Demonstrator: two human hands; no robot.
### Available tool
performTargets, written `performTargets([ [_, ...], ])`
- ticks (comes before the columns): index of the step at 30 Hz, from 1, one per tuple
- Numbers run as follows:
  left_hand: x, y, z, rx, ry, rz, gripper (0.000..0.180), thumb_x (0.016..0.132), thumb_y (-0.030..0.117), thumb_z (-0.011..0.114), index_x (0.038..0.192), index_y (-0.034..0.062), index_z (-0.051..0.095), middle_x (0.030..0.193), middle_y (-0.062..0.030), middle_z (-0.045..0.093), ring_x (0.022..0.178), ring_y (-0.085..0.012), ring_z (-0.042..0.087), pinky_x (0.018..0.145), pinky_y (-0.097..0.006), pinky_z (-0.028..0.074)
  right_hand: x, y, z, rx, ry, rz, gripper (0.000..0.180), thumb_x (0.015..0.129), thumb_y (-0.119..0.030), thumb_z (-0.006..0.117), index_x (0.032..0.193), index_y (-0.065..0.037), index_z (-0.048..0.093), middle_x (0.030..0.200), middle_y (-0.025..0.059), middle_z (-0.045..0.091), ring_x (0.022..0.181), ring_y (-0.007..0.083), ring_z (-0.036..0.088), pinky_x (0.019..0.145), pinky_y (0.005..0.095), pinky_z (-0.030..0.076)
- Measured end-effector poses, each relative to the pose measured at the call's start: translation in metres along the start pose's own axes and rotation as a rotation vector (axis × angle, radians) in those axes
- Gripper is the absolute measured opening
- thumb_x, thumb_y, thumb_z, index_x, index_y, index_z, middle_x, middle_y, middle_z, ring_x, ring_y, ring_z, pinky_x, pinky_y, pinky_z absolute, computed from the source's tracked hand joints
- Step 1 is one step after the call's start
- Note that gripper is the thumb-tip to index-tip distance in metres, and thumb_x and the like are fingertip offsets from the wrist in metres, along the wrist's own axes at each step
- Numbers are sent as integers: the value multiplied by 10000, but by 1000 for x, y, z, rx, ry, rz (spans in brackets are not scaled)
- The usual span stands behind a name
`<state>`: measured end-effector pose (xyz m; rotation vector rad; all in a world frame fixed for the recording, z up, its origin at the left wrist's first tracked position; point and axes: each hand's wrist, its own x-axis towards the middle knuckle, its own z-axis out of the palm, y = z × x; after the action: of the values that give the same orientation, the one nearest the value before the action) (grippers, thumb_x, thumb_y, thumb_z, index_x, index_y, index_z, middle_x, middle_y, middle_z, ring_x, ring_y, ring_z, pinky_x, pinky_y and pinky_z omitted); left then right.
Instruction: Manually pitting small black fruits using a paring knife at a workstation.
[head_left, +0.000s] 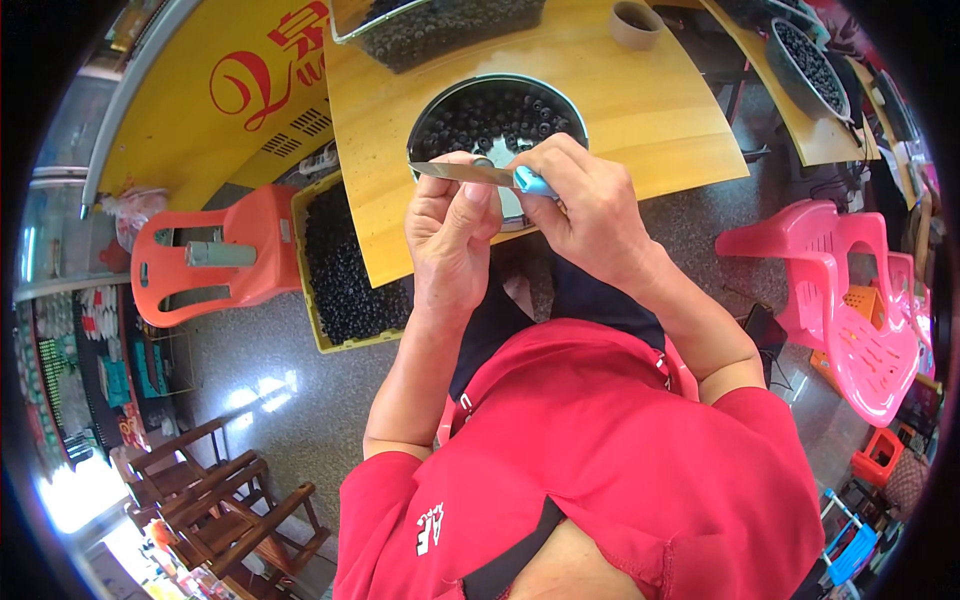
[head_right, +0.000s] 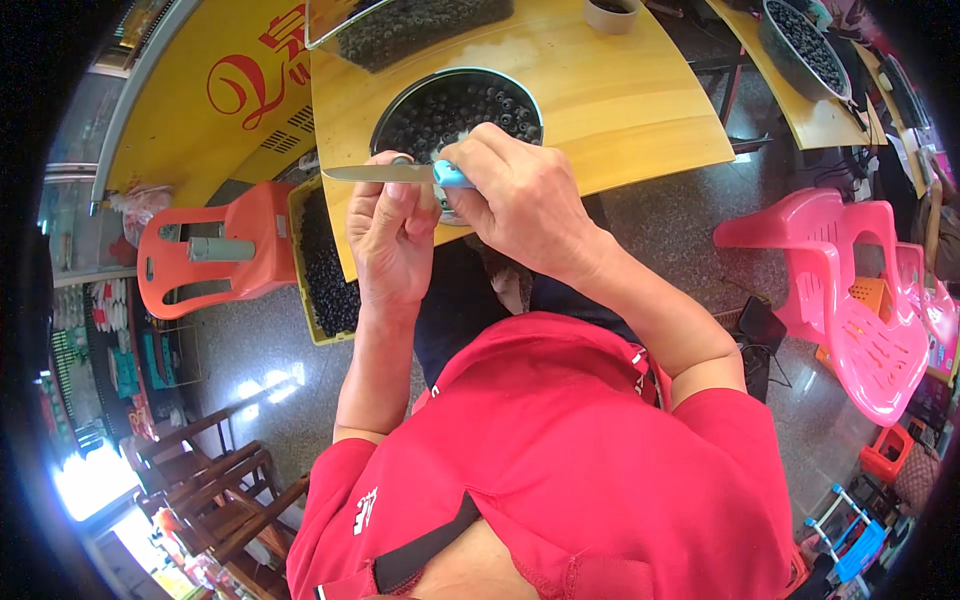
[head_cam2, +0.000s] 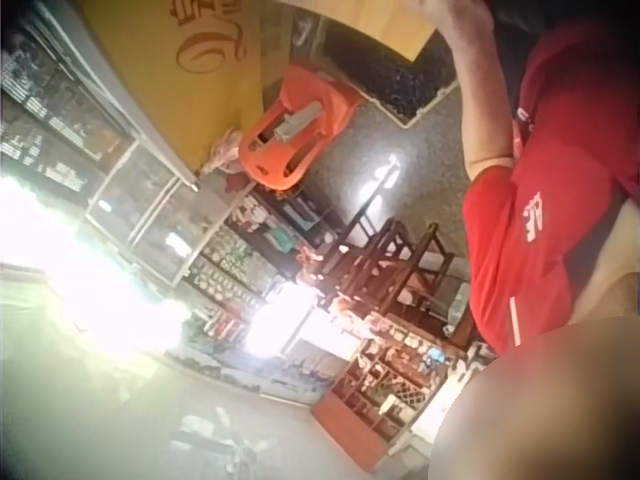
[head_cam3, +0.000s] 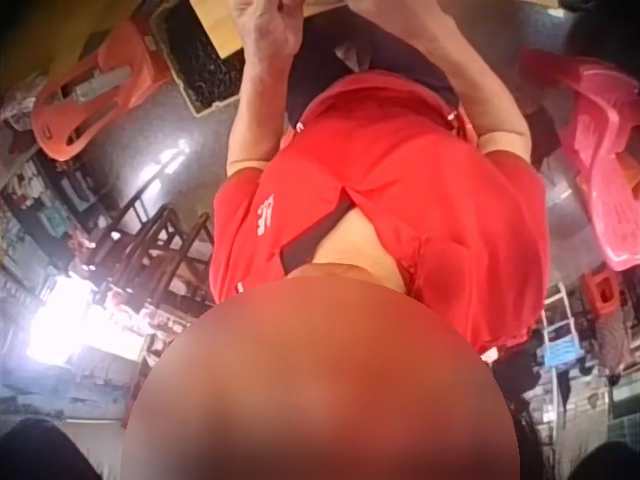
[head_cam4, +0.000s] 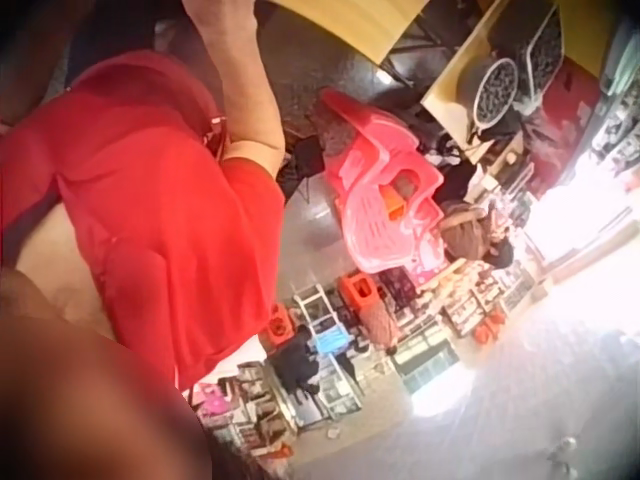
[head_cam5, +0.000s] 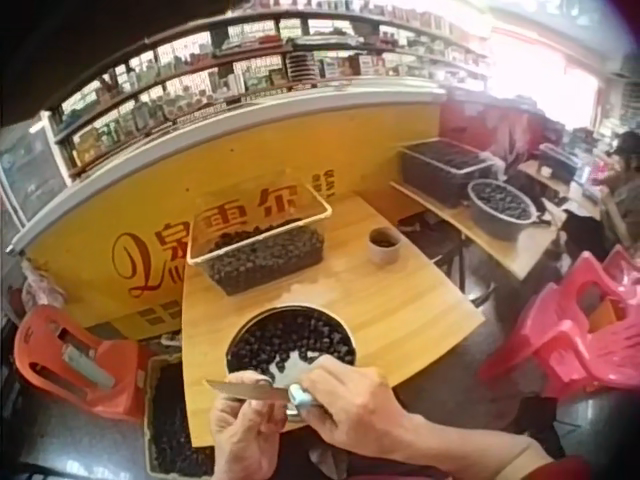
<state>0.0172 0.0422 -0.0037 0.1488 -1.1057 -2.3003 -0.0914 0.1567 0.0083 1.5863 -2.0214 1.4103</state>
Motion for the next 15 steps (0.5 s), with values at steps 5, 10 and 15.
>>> performTargets([
  [5, 3, -7, 1, -42, -35, 1, 232, 921, 109, 627, 1127, 42, 543, 798, 11, 531, 623, -65, 416, 552, -204, 339, 0, 4, 1, -18, 35, -1, 207, 751, 15, 664, 945, -21, 601, 825, 120, 606, 673, 294, 621, 547, 347, 482],
  [10, 4, -9, 2, -35, -41, 16, 241, 922, 102, 623, 1139, 47, 535, 812, 9, 539, 634, -70, 430, 558, -208, 348, -1, 7, 4, -41, 47, -6, 233, 725, -61, 706, 925, -57, 585, 799, 85, 584, 668, 282, 623, 545, 366, 486],
  [15, 5, -11, 3, -44, -67, 53, 198, 929, 102, 615, 1097, 52, 523, 808, 9, 534, 641, -68, 429, 562, -206, 343, 0, 14, 6, -114, 41, 26, 198, 755, -24, 676, 932, -40, 590, 790, 103, 587, 670, 297, 618, 544, 366, 483],
])
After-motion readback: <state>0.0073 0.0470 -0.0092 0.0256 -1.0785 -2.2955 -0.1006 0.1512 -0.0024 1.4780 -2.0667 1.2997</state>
